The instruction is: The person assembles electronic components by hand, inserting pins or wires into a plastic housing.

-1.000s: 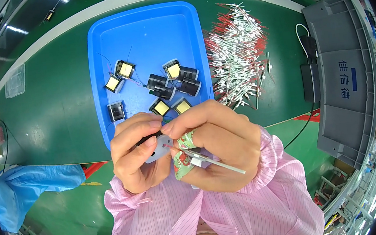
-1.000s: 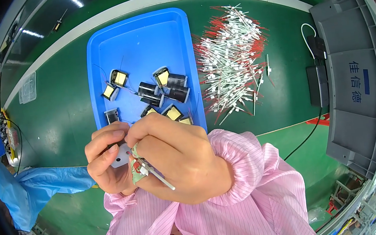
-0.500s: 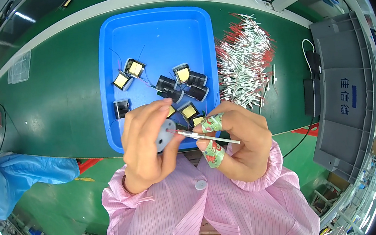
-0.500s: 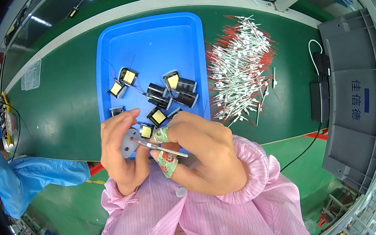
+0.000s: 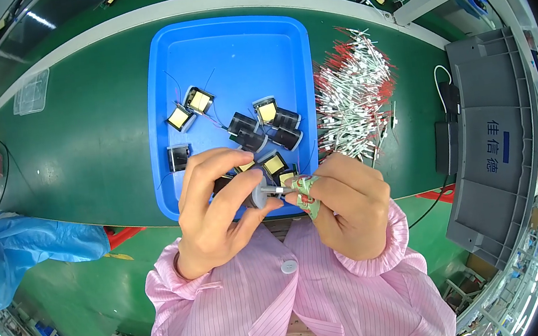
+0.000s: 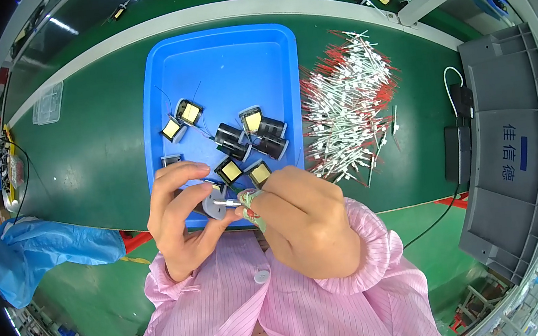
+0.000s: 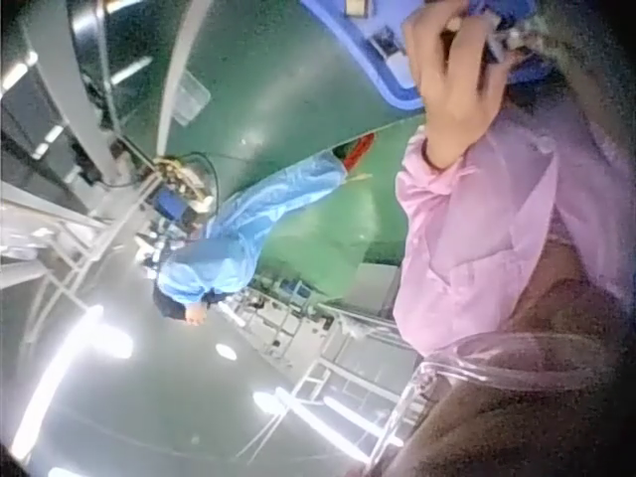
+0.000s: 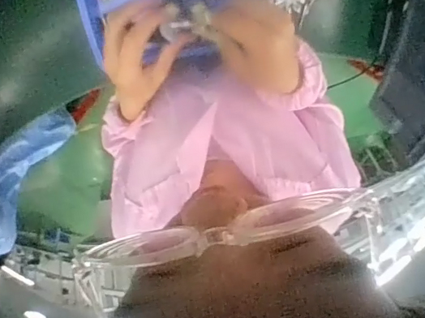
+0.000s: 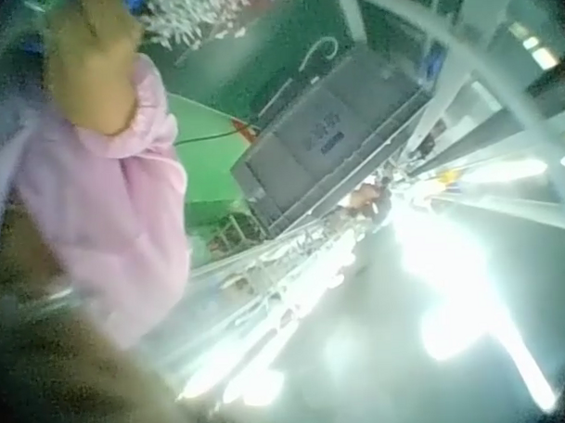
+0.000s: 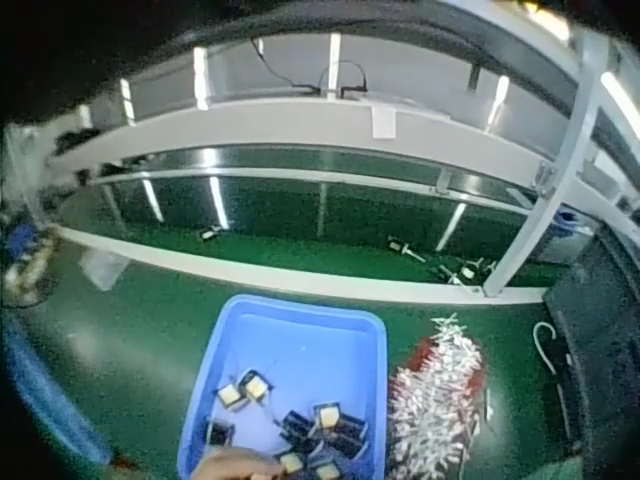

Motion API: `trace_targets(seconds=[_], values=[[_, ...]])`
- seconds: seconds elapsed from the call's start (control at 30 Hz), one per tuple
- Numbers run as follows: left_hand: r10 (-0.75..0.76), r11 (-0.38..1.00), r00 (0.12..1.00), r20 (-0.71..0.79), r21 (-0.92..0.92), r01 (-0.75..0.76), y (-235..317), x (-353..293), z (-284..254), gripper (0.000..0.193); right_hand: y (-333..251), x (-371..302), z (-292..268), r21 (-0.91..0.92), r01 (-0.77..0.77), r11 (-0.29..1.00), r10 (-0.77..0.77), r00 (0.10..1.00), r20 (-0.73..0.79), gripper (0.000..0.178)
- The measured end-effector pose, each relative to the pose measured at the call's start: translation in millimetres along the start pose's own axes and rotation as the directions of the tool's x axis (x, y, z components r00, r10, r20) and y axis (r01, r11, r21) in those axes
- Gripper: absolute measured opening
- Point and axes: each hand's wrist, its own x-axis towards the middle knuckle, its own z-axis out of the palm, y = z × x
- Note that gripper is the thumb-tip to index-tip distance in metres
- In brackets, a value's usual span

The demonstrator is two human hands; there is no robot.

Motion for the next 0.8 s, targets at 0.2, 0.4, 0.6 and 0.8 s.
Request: trace_targets(seconds=[0.2,0.4,0.6,0.8], values=[[-0.145,0.968,0.989,0.015,-0.203,0.145,5.4,-5.2,-3.0,0.049,3.0,3.2,-3.0,0.025,0.051,0.998,-0.053,0.994,0.092,0.015],[-0.138,0.932,0.984,0.110,-0.322,0.166,-0.2,-3.8,-12.7,0.039,-2.2,9.2,-4.4,0.022,-0.025,0.999,0.023,0.997,0.077,0.017],[-0.274,0.764,0.943,0.190,-0.552,0.333,2.9,-7.5,-11.1,0.034,12.7,8.1,-2.8,0.099,0.092,0.991,-0.109,0.977,0.181,0.017],[-0.179,0.928,0.971,0.158,-0.299,0.220,0.1,-9.4,-3.3,0.032,4.9,2.8,7.0,0.077,0.047,0.996,-0.064,0.969,0.241,0.016]])
